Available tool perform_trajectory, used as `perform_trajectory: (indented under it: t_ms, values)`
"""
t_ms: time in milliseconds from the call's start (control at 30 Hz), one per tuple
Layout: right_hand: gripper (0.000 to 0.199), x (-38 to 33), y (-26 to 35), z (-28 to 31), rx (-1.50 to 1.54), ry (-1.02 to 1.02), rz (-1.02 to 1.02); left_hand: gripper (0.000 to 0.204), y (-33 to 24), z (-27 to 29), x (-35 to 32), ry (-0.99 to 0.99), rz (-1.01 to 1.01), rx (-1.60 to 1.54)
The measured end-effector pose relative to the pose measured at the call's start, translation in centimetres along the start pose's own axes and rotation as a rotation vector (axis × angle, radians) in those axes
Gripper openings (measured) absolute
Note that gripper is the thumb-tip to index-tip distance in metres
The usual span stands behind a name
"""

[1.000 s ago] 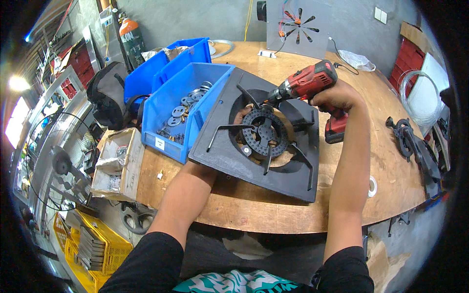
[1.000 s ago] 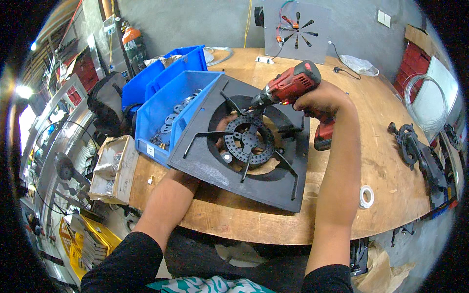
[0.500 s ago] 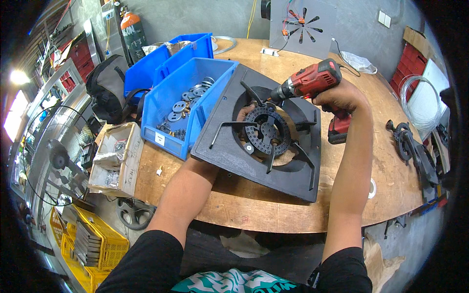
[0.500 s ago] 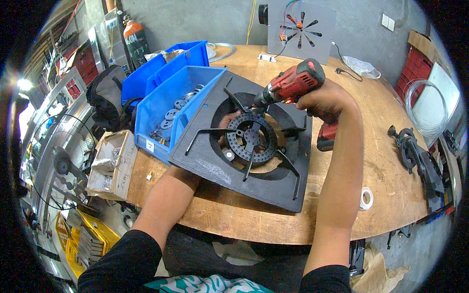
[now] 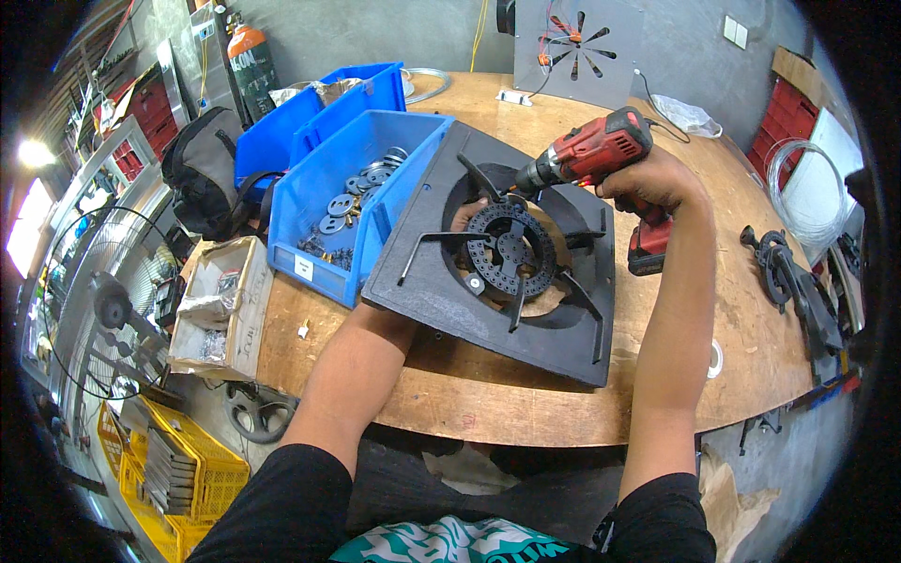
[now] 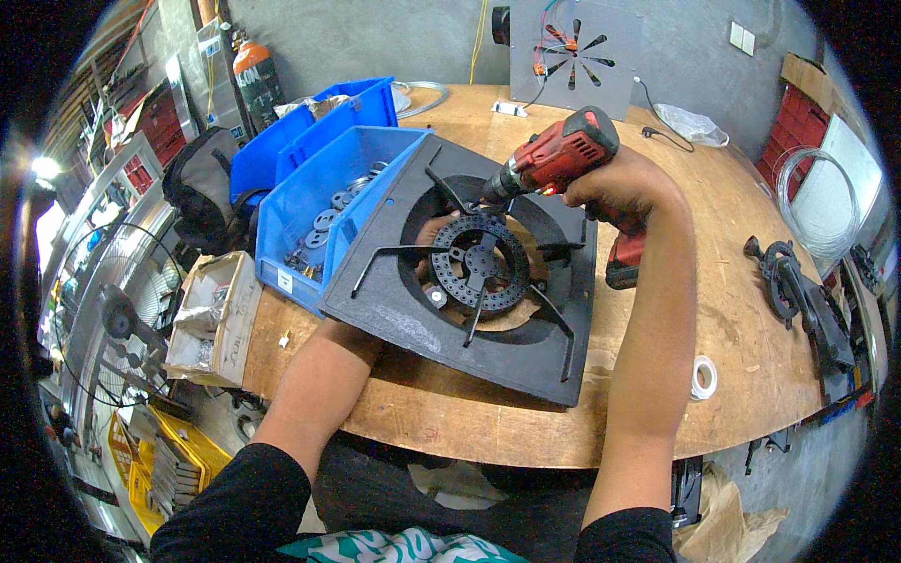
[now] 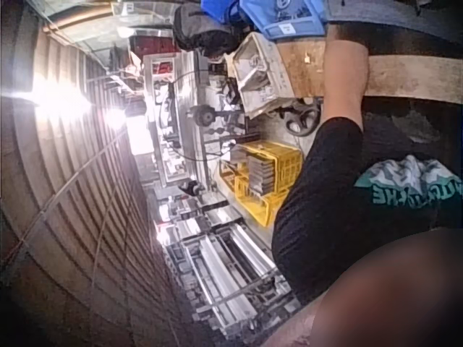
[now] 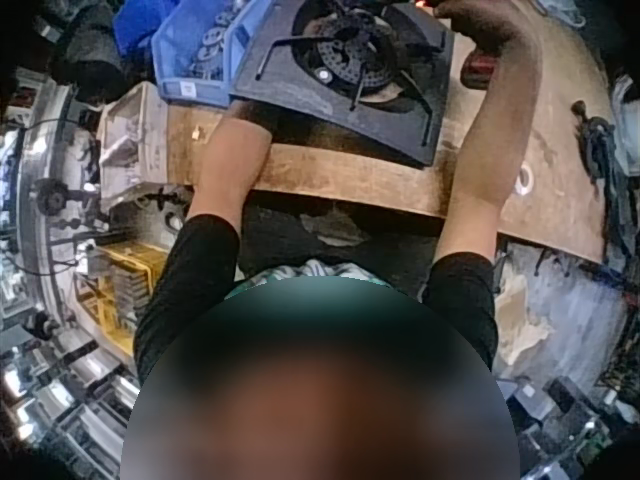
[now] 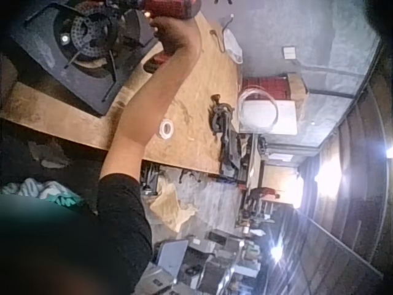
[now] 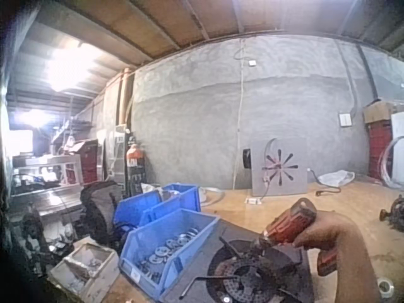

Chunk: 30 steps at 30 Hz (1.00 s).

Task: The person assembles a gas burner onto a black stove pan at a workbench. They use a cordless drill to drive screws, pick fasteners from a blue bin, position the burner head under the pan, flip the pan over, and continue driving screws to secure the burner assembly.

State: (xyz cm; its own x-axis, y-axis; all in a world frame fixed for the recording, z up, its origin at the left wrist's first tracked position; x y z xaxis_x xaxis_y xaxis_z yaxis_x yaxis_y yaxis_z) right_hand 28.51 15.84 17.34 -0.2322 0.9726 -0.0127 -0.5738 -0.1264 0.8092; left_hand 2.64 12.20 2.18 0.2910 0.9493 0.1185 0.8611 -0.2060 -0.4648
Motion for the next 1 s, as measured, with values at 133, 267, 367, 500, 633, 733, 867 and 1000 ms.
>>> perform_trajectory:
  t_ms: [133,267,367,500,633,733,867,1000]
  values:
    - [0.03,0.6,-0.4,0.1,-0.012,-0.033,0.021,0.053,0.0,-0.1,0.0,0.003,0.001,-0.011]
    - [0.031,0.7,-0.7,0.2,-0.031,-0.037,0.022,0.053,-0.1,-0.2,0.1,0.009,0.003,-0.022]
    - [0.032,0.5,-0.4,0.0,0.009,-0.013,0.032,0.053,-0.1,-0.3,0.2,0.014,0.004,-0.027]
    - [0.033,0.3,-0.1,0.0,-0.005,-0.029,0.024,0.053,-0.1,-0.4,0.2,0.017,0.009,-0.029]
    - [0.034,-0.1,0.0,0.0,0.045,-0.042,0.02,0.053,-0.1,-0.5,0.1,0.024,0.013,-0.034]
    - [0.034,-0.1,0.1,0.1,0.041,-0.039,0.025,0.053,-0.1,-0.5,0.3,0.025,0.015,-0.038]
    - [0.032,0.2,-0.2,0.1,0.017,-0.018,-0.02,0.053,-0.2,-0.6,0.6,0.03,0.019,-0.041]
    - [0.031,0.2,-0.2,0.1,0.034,-0.007,-0.002,0.053,-0.5,-0.8,1.1,0.044,0.015,-0.044]
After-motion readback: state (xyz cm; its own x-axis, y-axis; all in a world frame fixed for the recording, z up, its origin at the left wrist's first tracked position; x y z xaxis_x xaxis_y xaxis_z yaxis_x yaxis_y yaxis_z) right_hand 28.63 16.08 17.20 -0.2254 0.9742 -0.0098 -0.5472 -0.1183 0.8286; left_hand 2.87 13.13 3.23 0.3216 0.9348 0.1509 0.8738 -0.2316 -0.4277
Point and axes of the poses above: each hand's wrist, its own x-axis towards the middle knuckle, its own z-axis out of the back of the hand, y = z × x, the point moved 6 cm from there along x, towards the middle knuckle, and after that the axes turned 7 degrees about -y, right-handed, at the moved point
